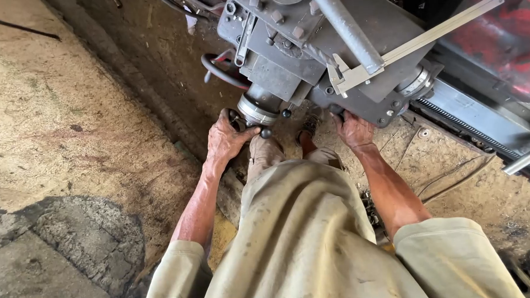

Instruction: Operating a manual lathe machine by adjusting handwheels and levers to machine a metal part.

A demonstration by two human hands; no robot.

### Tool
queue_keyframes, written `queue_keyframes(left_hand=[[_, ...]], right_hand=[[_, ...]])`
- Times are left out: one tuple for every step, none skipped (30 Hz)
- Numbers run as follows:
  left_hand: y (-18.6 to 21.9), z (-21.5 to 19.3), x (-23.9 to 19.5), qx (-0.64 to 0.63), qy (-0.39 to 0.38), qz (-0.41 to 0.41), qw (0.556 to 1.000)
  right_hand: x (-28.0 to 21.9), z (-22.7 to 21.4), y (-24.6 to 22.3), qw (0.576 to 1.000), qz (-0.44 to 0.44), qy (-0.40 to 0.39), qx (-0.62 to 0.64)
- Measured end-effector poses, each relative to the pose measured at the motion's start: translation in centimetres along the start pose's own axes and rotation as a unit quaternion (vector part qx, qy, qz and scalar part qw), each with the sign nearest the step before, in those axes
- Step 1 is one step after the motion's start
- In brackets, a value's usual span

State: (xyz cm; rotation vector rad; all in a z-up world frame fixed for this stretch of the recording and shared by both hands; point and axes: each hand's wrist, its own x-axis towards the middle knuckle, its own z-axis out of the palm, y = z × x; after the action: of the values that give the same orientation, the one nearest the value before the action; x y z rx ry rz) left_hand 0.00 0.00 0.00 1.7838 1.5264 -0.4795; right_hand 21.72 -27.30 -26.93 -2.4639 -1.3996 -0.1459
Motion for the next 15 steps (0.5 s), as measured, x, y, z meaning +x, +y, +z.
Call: queue_keyframes(left_hand=[[0.3,-0.1,-0.3,-0.001,0.001,0.000,1.000],[0.6,-0.1,-0.6,-0.004,0.002,-0.002,1.000],[0.9,-0.1,-1.0,-0.007,0.001,-0.005,1.000],[0.6,-0.1,-0.7,-0.007,0.001,-0.005,1.000],[0.4,-0.1,-0.5,-0.008,0.002,-0.005,1.000],[0.1,0.0,-0.3,-0.008,0.003,-0.005,1.000],[0.1,-0.1,-0.3,-0.008,0.003,-0.004,1.000],[0.1,-0.1,-0.3,-0.012,0.005,-0.003,1.000],[0.1,-0.2,-0.3,-0.016,0.007,-0.001,1.000],[0.5,-0.5,-1.2,-0.016,0.007,0.001,1.000],[1.3,-0.8,-1.7,-0.012,-0.001,0.001,1.000],[2.0,-1.1,-2.2,-0.008,-0.008,0.001,1.000],[2.0,-1.1,-2.3,-0.008,-0.007,0.009,1.000],[2.0,-1.3,-2.3,-0.011,-0.008,0.007,1.000],[1.9,-2.0,-1.7,-0.016,-0.007,0.003,1.000]], right_hand=[[-0.2,0.5,0.1,1.000,-0.001,0.001,0.000],[-0.4,1.0,0.2,1.000,-0.001,0.006,0.002],[-0.7,1.4,0.3,1.000,-0.001,0.010,0.003],[-0.4,0.7,0.0,1.000,-0.001,0.010,0.003],[-0.1,0.0,-0.3,1.000,-0.004,0.013,-0.002],[0.2,-0.8,-0.6,1.000,-0.007,0.016,-0.007],[0.3,-0.7,-0.7,1.000,-0.007,0.016,-0.008],[0.4,-0.6,-0.7,1.000,-0.009,0.020,0.000],[0.6,-0.5,-0.7,1.000,-0.011,0.025,0.007],[0.9,-2.0,-1.3,1.000,-0.011,0.026,0.006],[1.6,-3.3,-1.6,1.000,-0.004,0.016,-0.004],[2.4,-4.8,-1.9,1.000,0.004,0.006,-0.013],[3.6,-7.0,-2.5,1.000,0.007,0.013,-0.017],[4.9,-9.2,-3.3,1.000,0.016,0.005,-0.013],[7.1,-11.1,-4.4,1.000,0.022,-0.001,-0.008]])
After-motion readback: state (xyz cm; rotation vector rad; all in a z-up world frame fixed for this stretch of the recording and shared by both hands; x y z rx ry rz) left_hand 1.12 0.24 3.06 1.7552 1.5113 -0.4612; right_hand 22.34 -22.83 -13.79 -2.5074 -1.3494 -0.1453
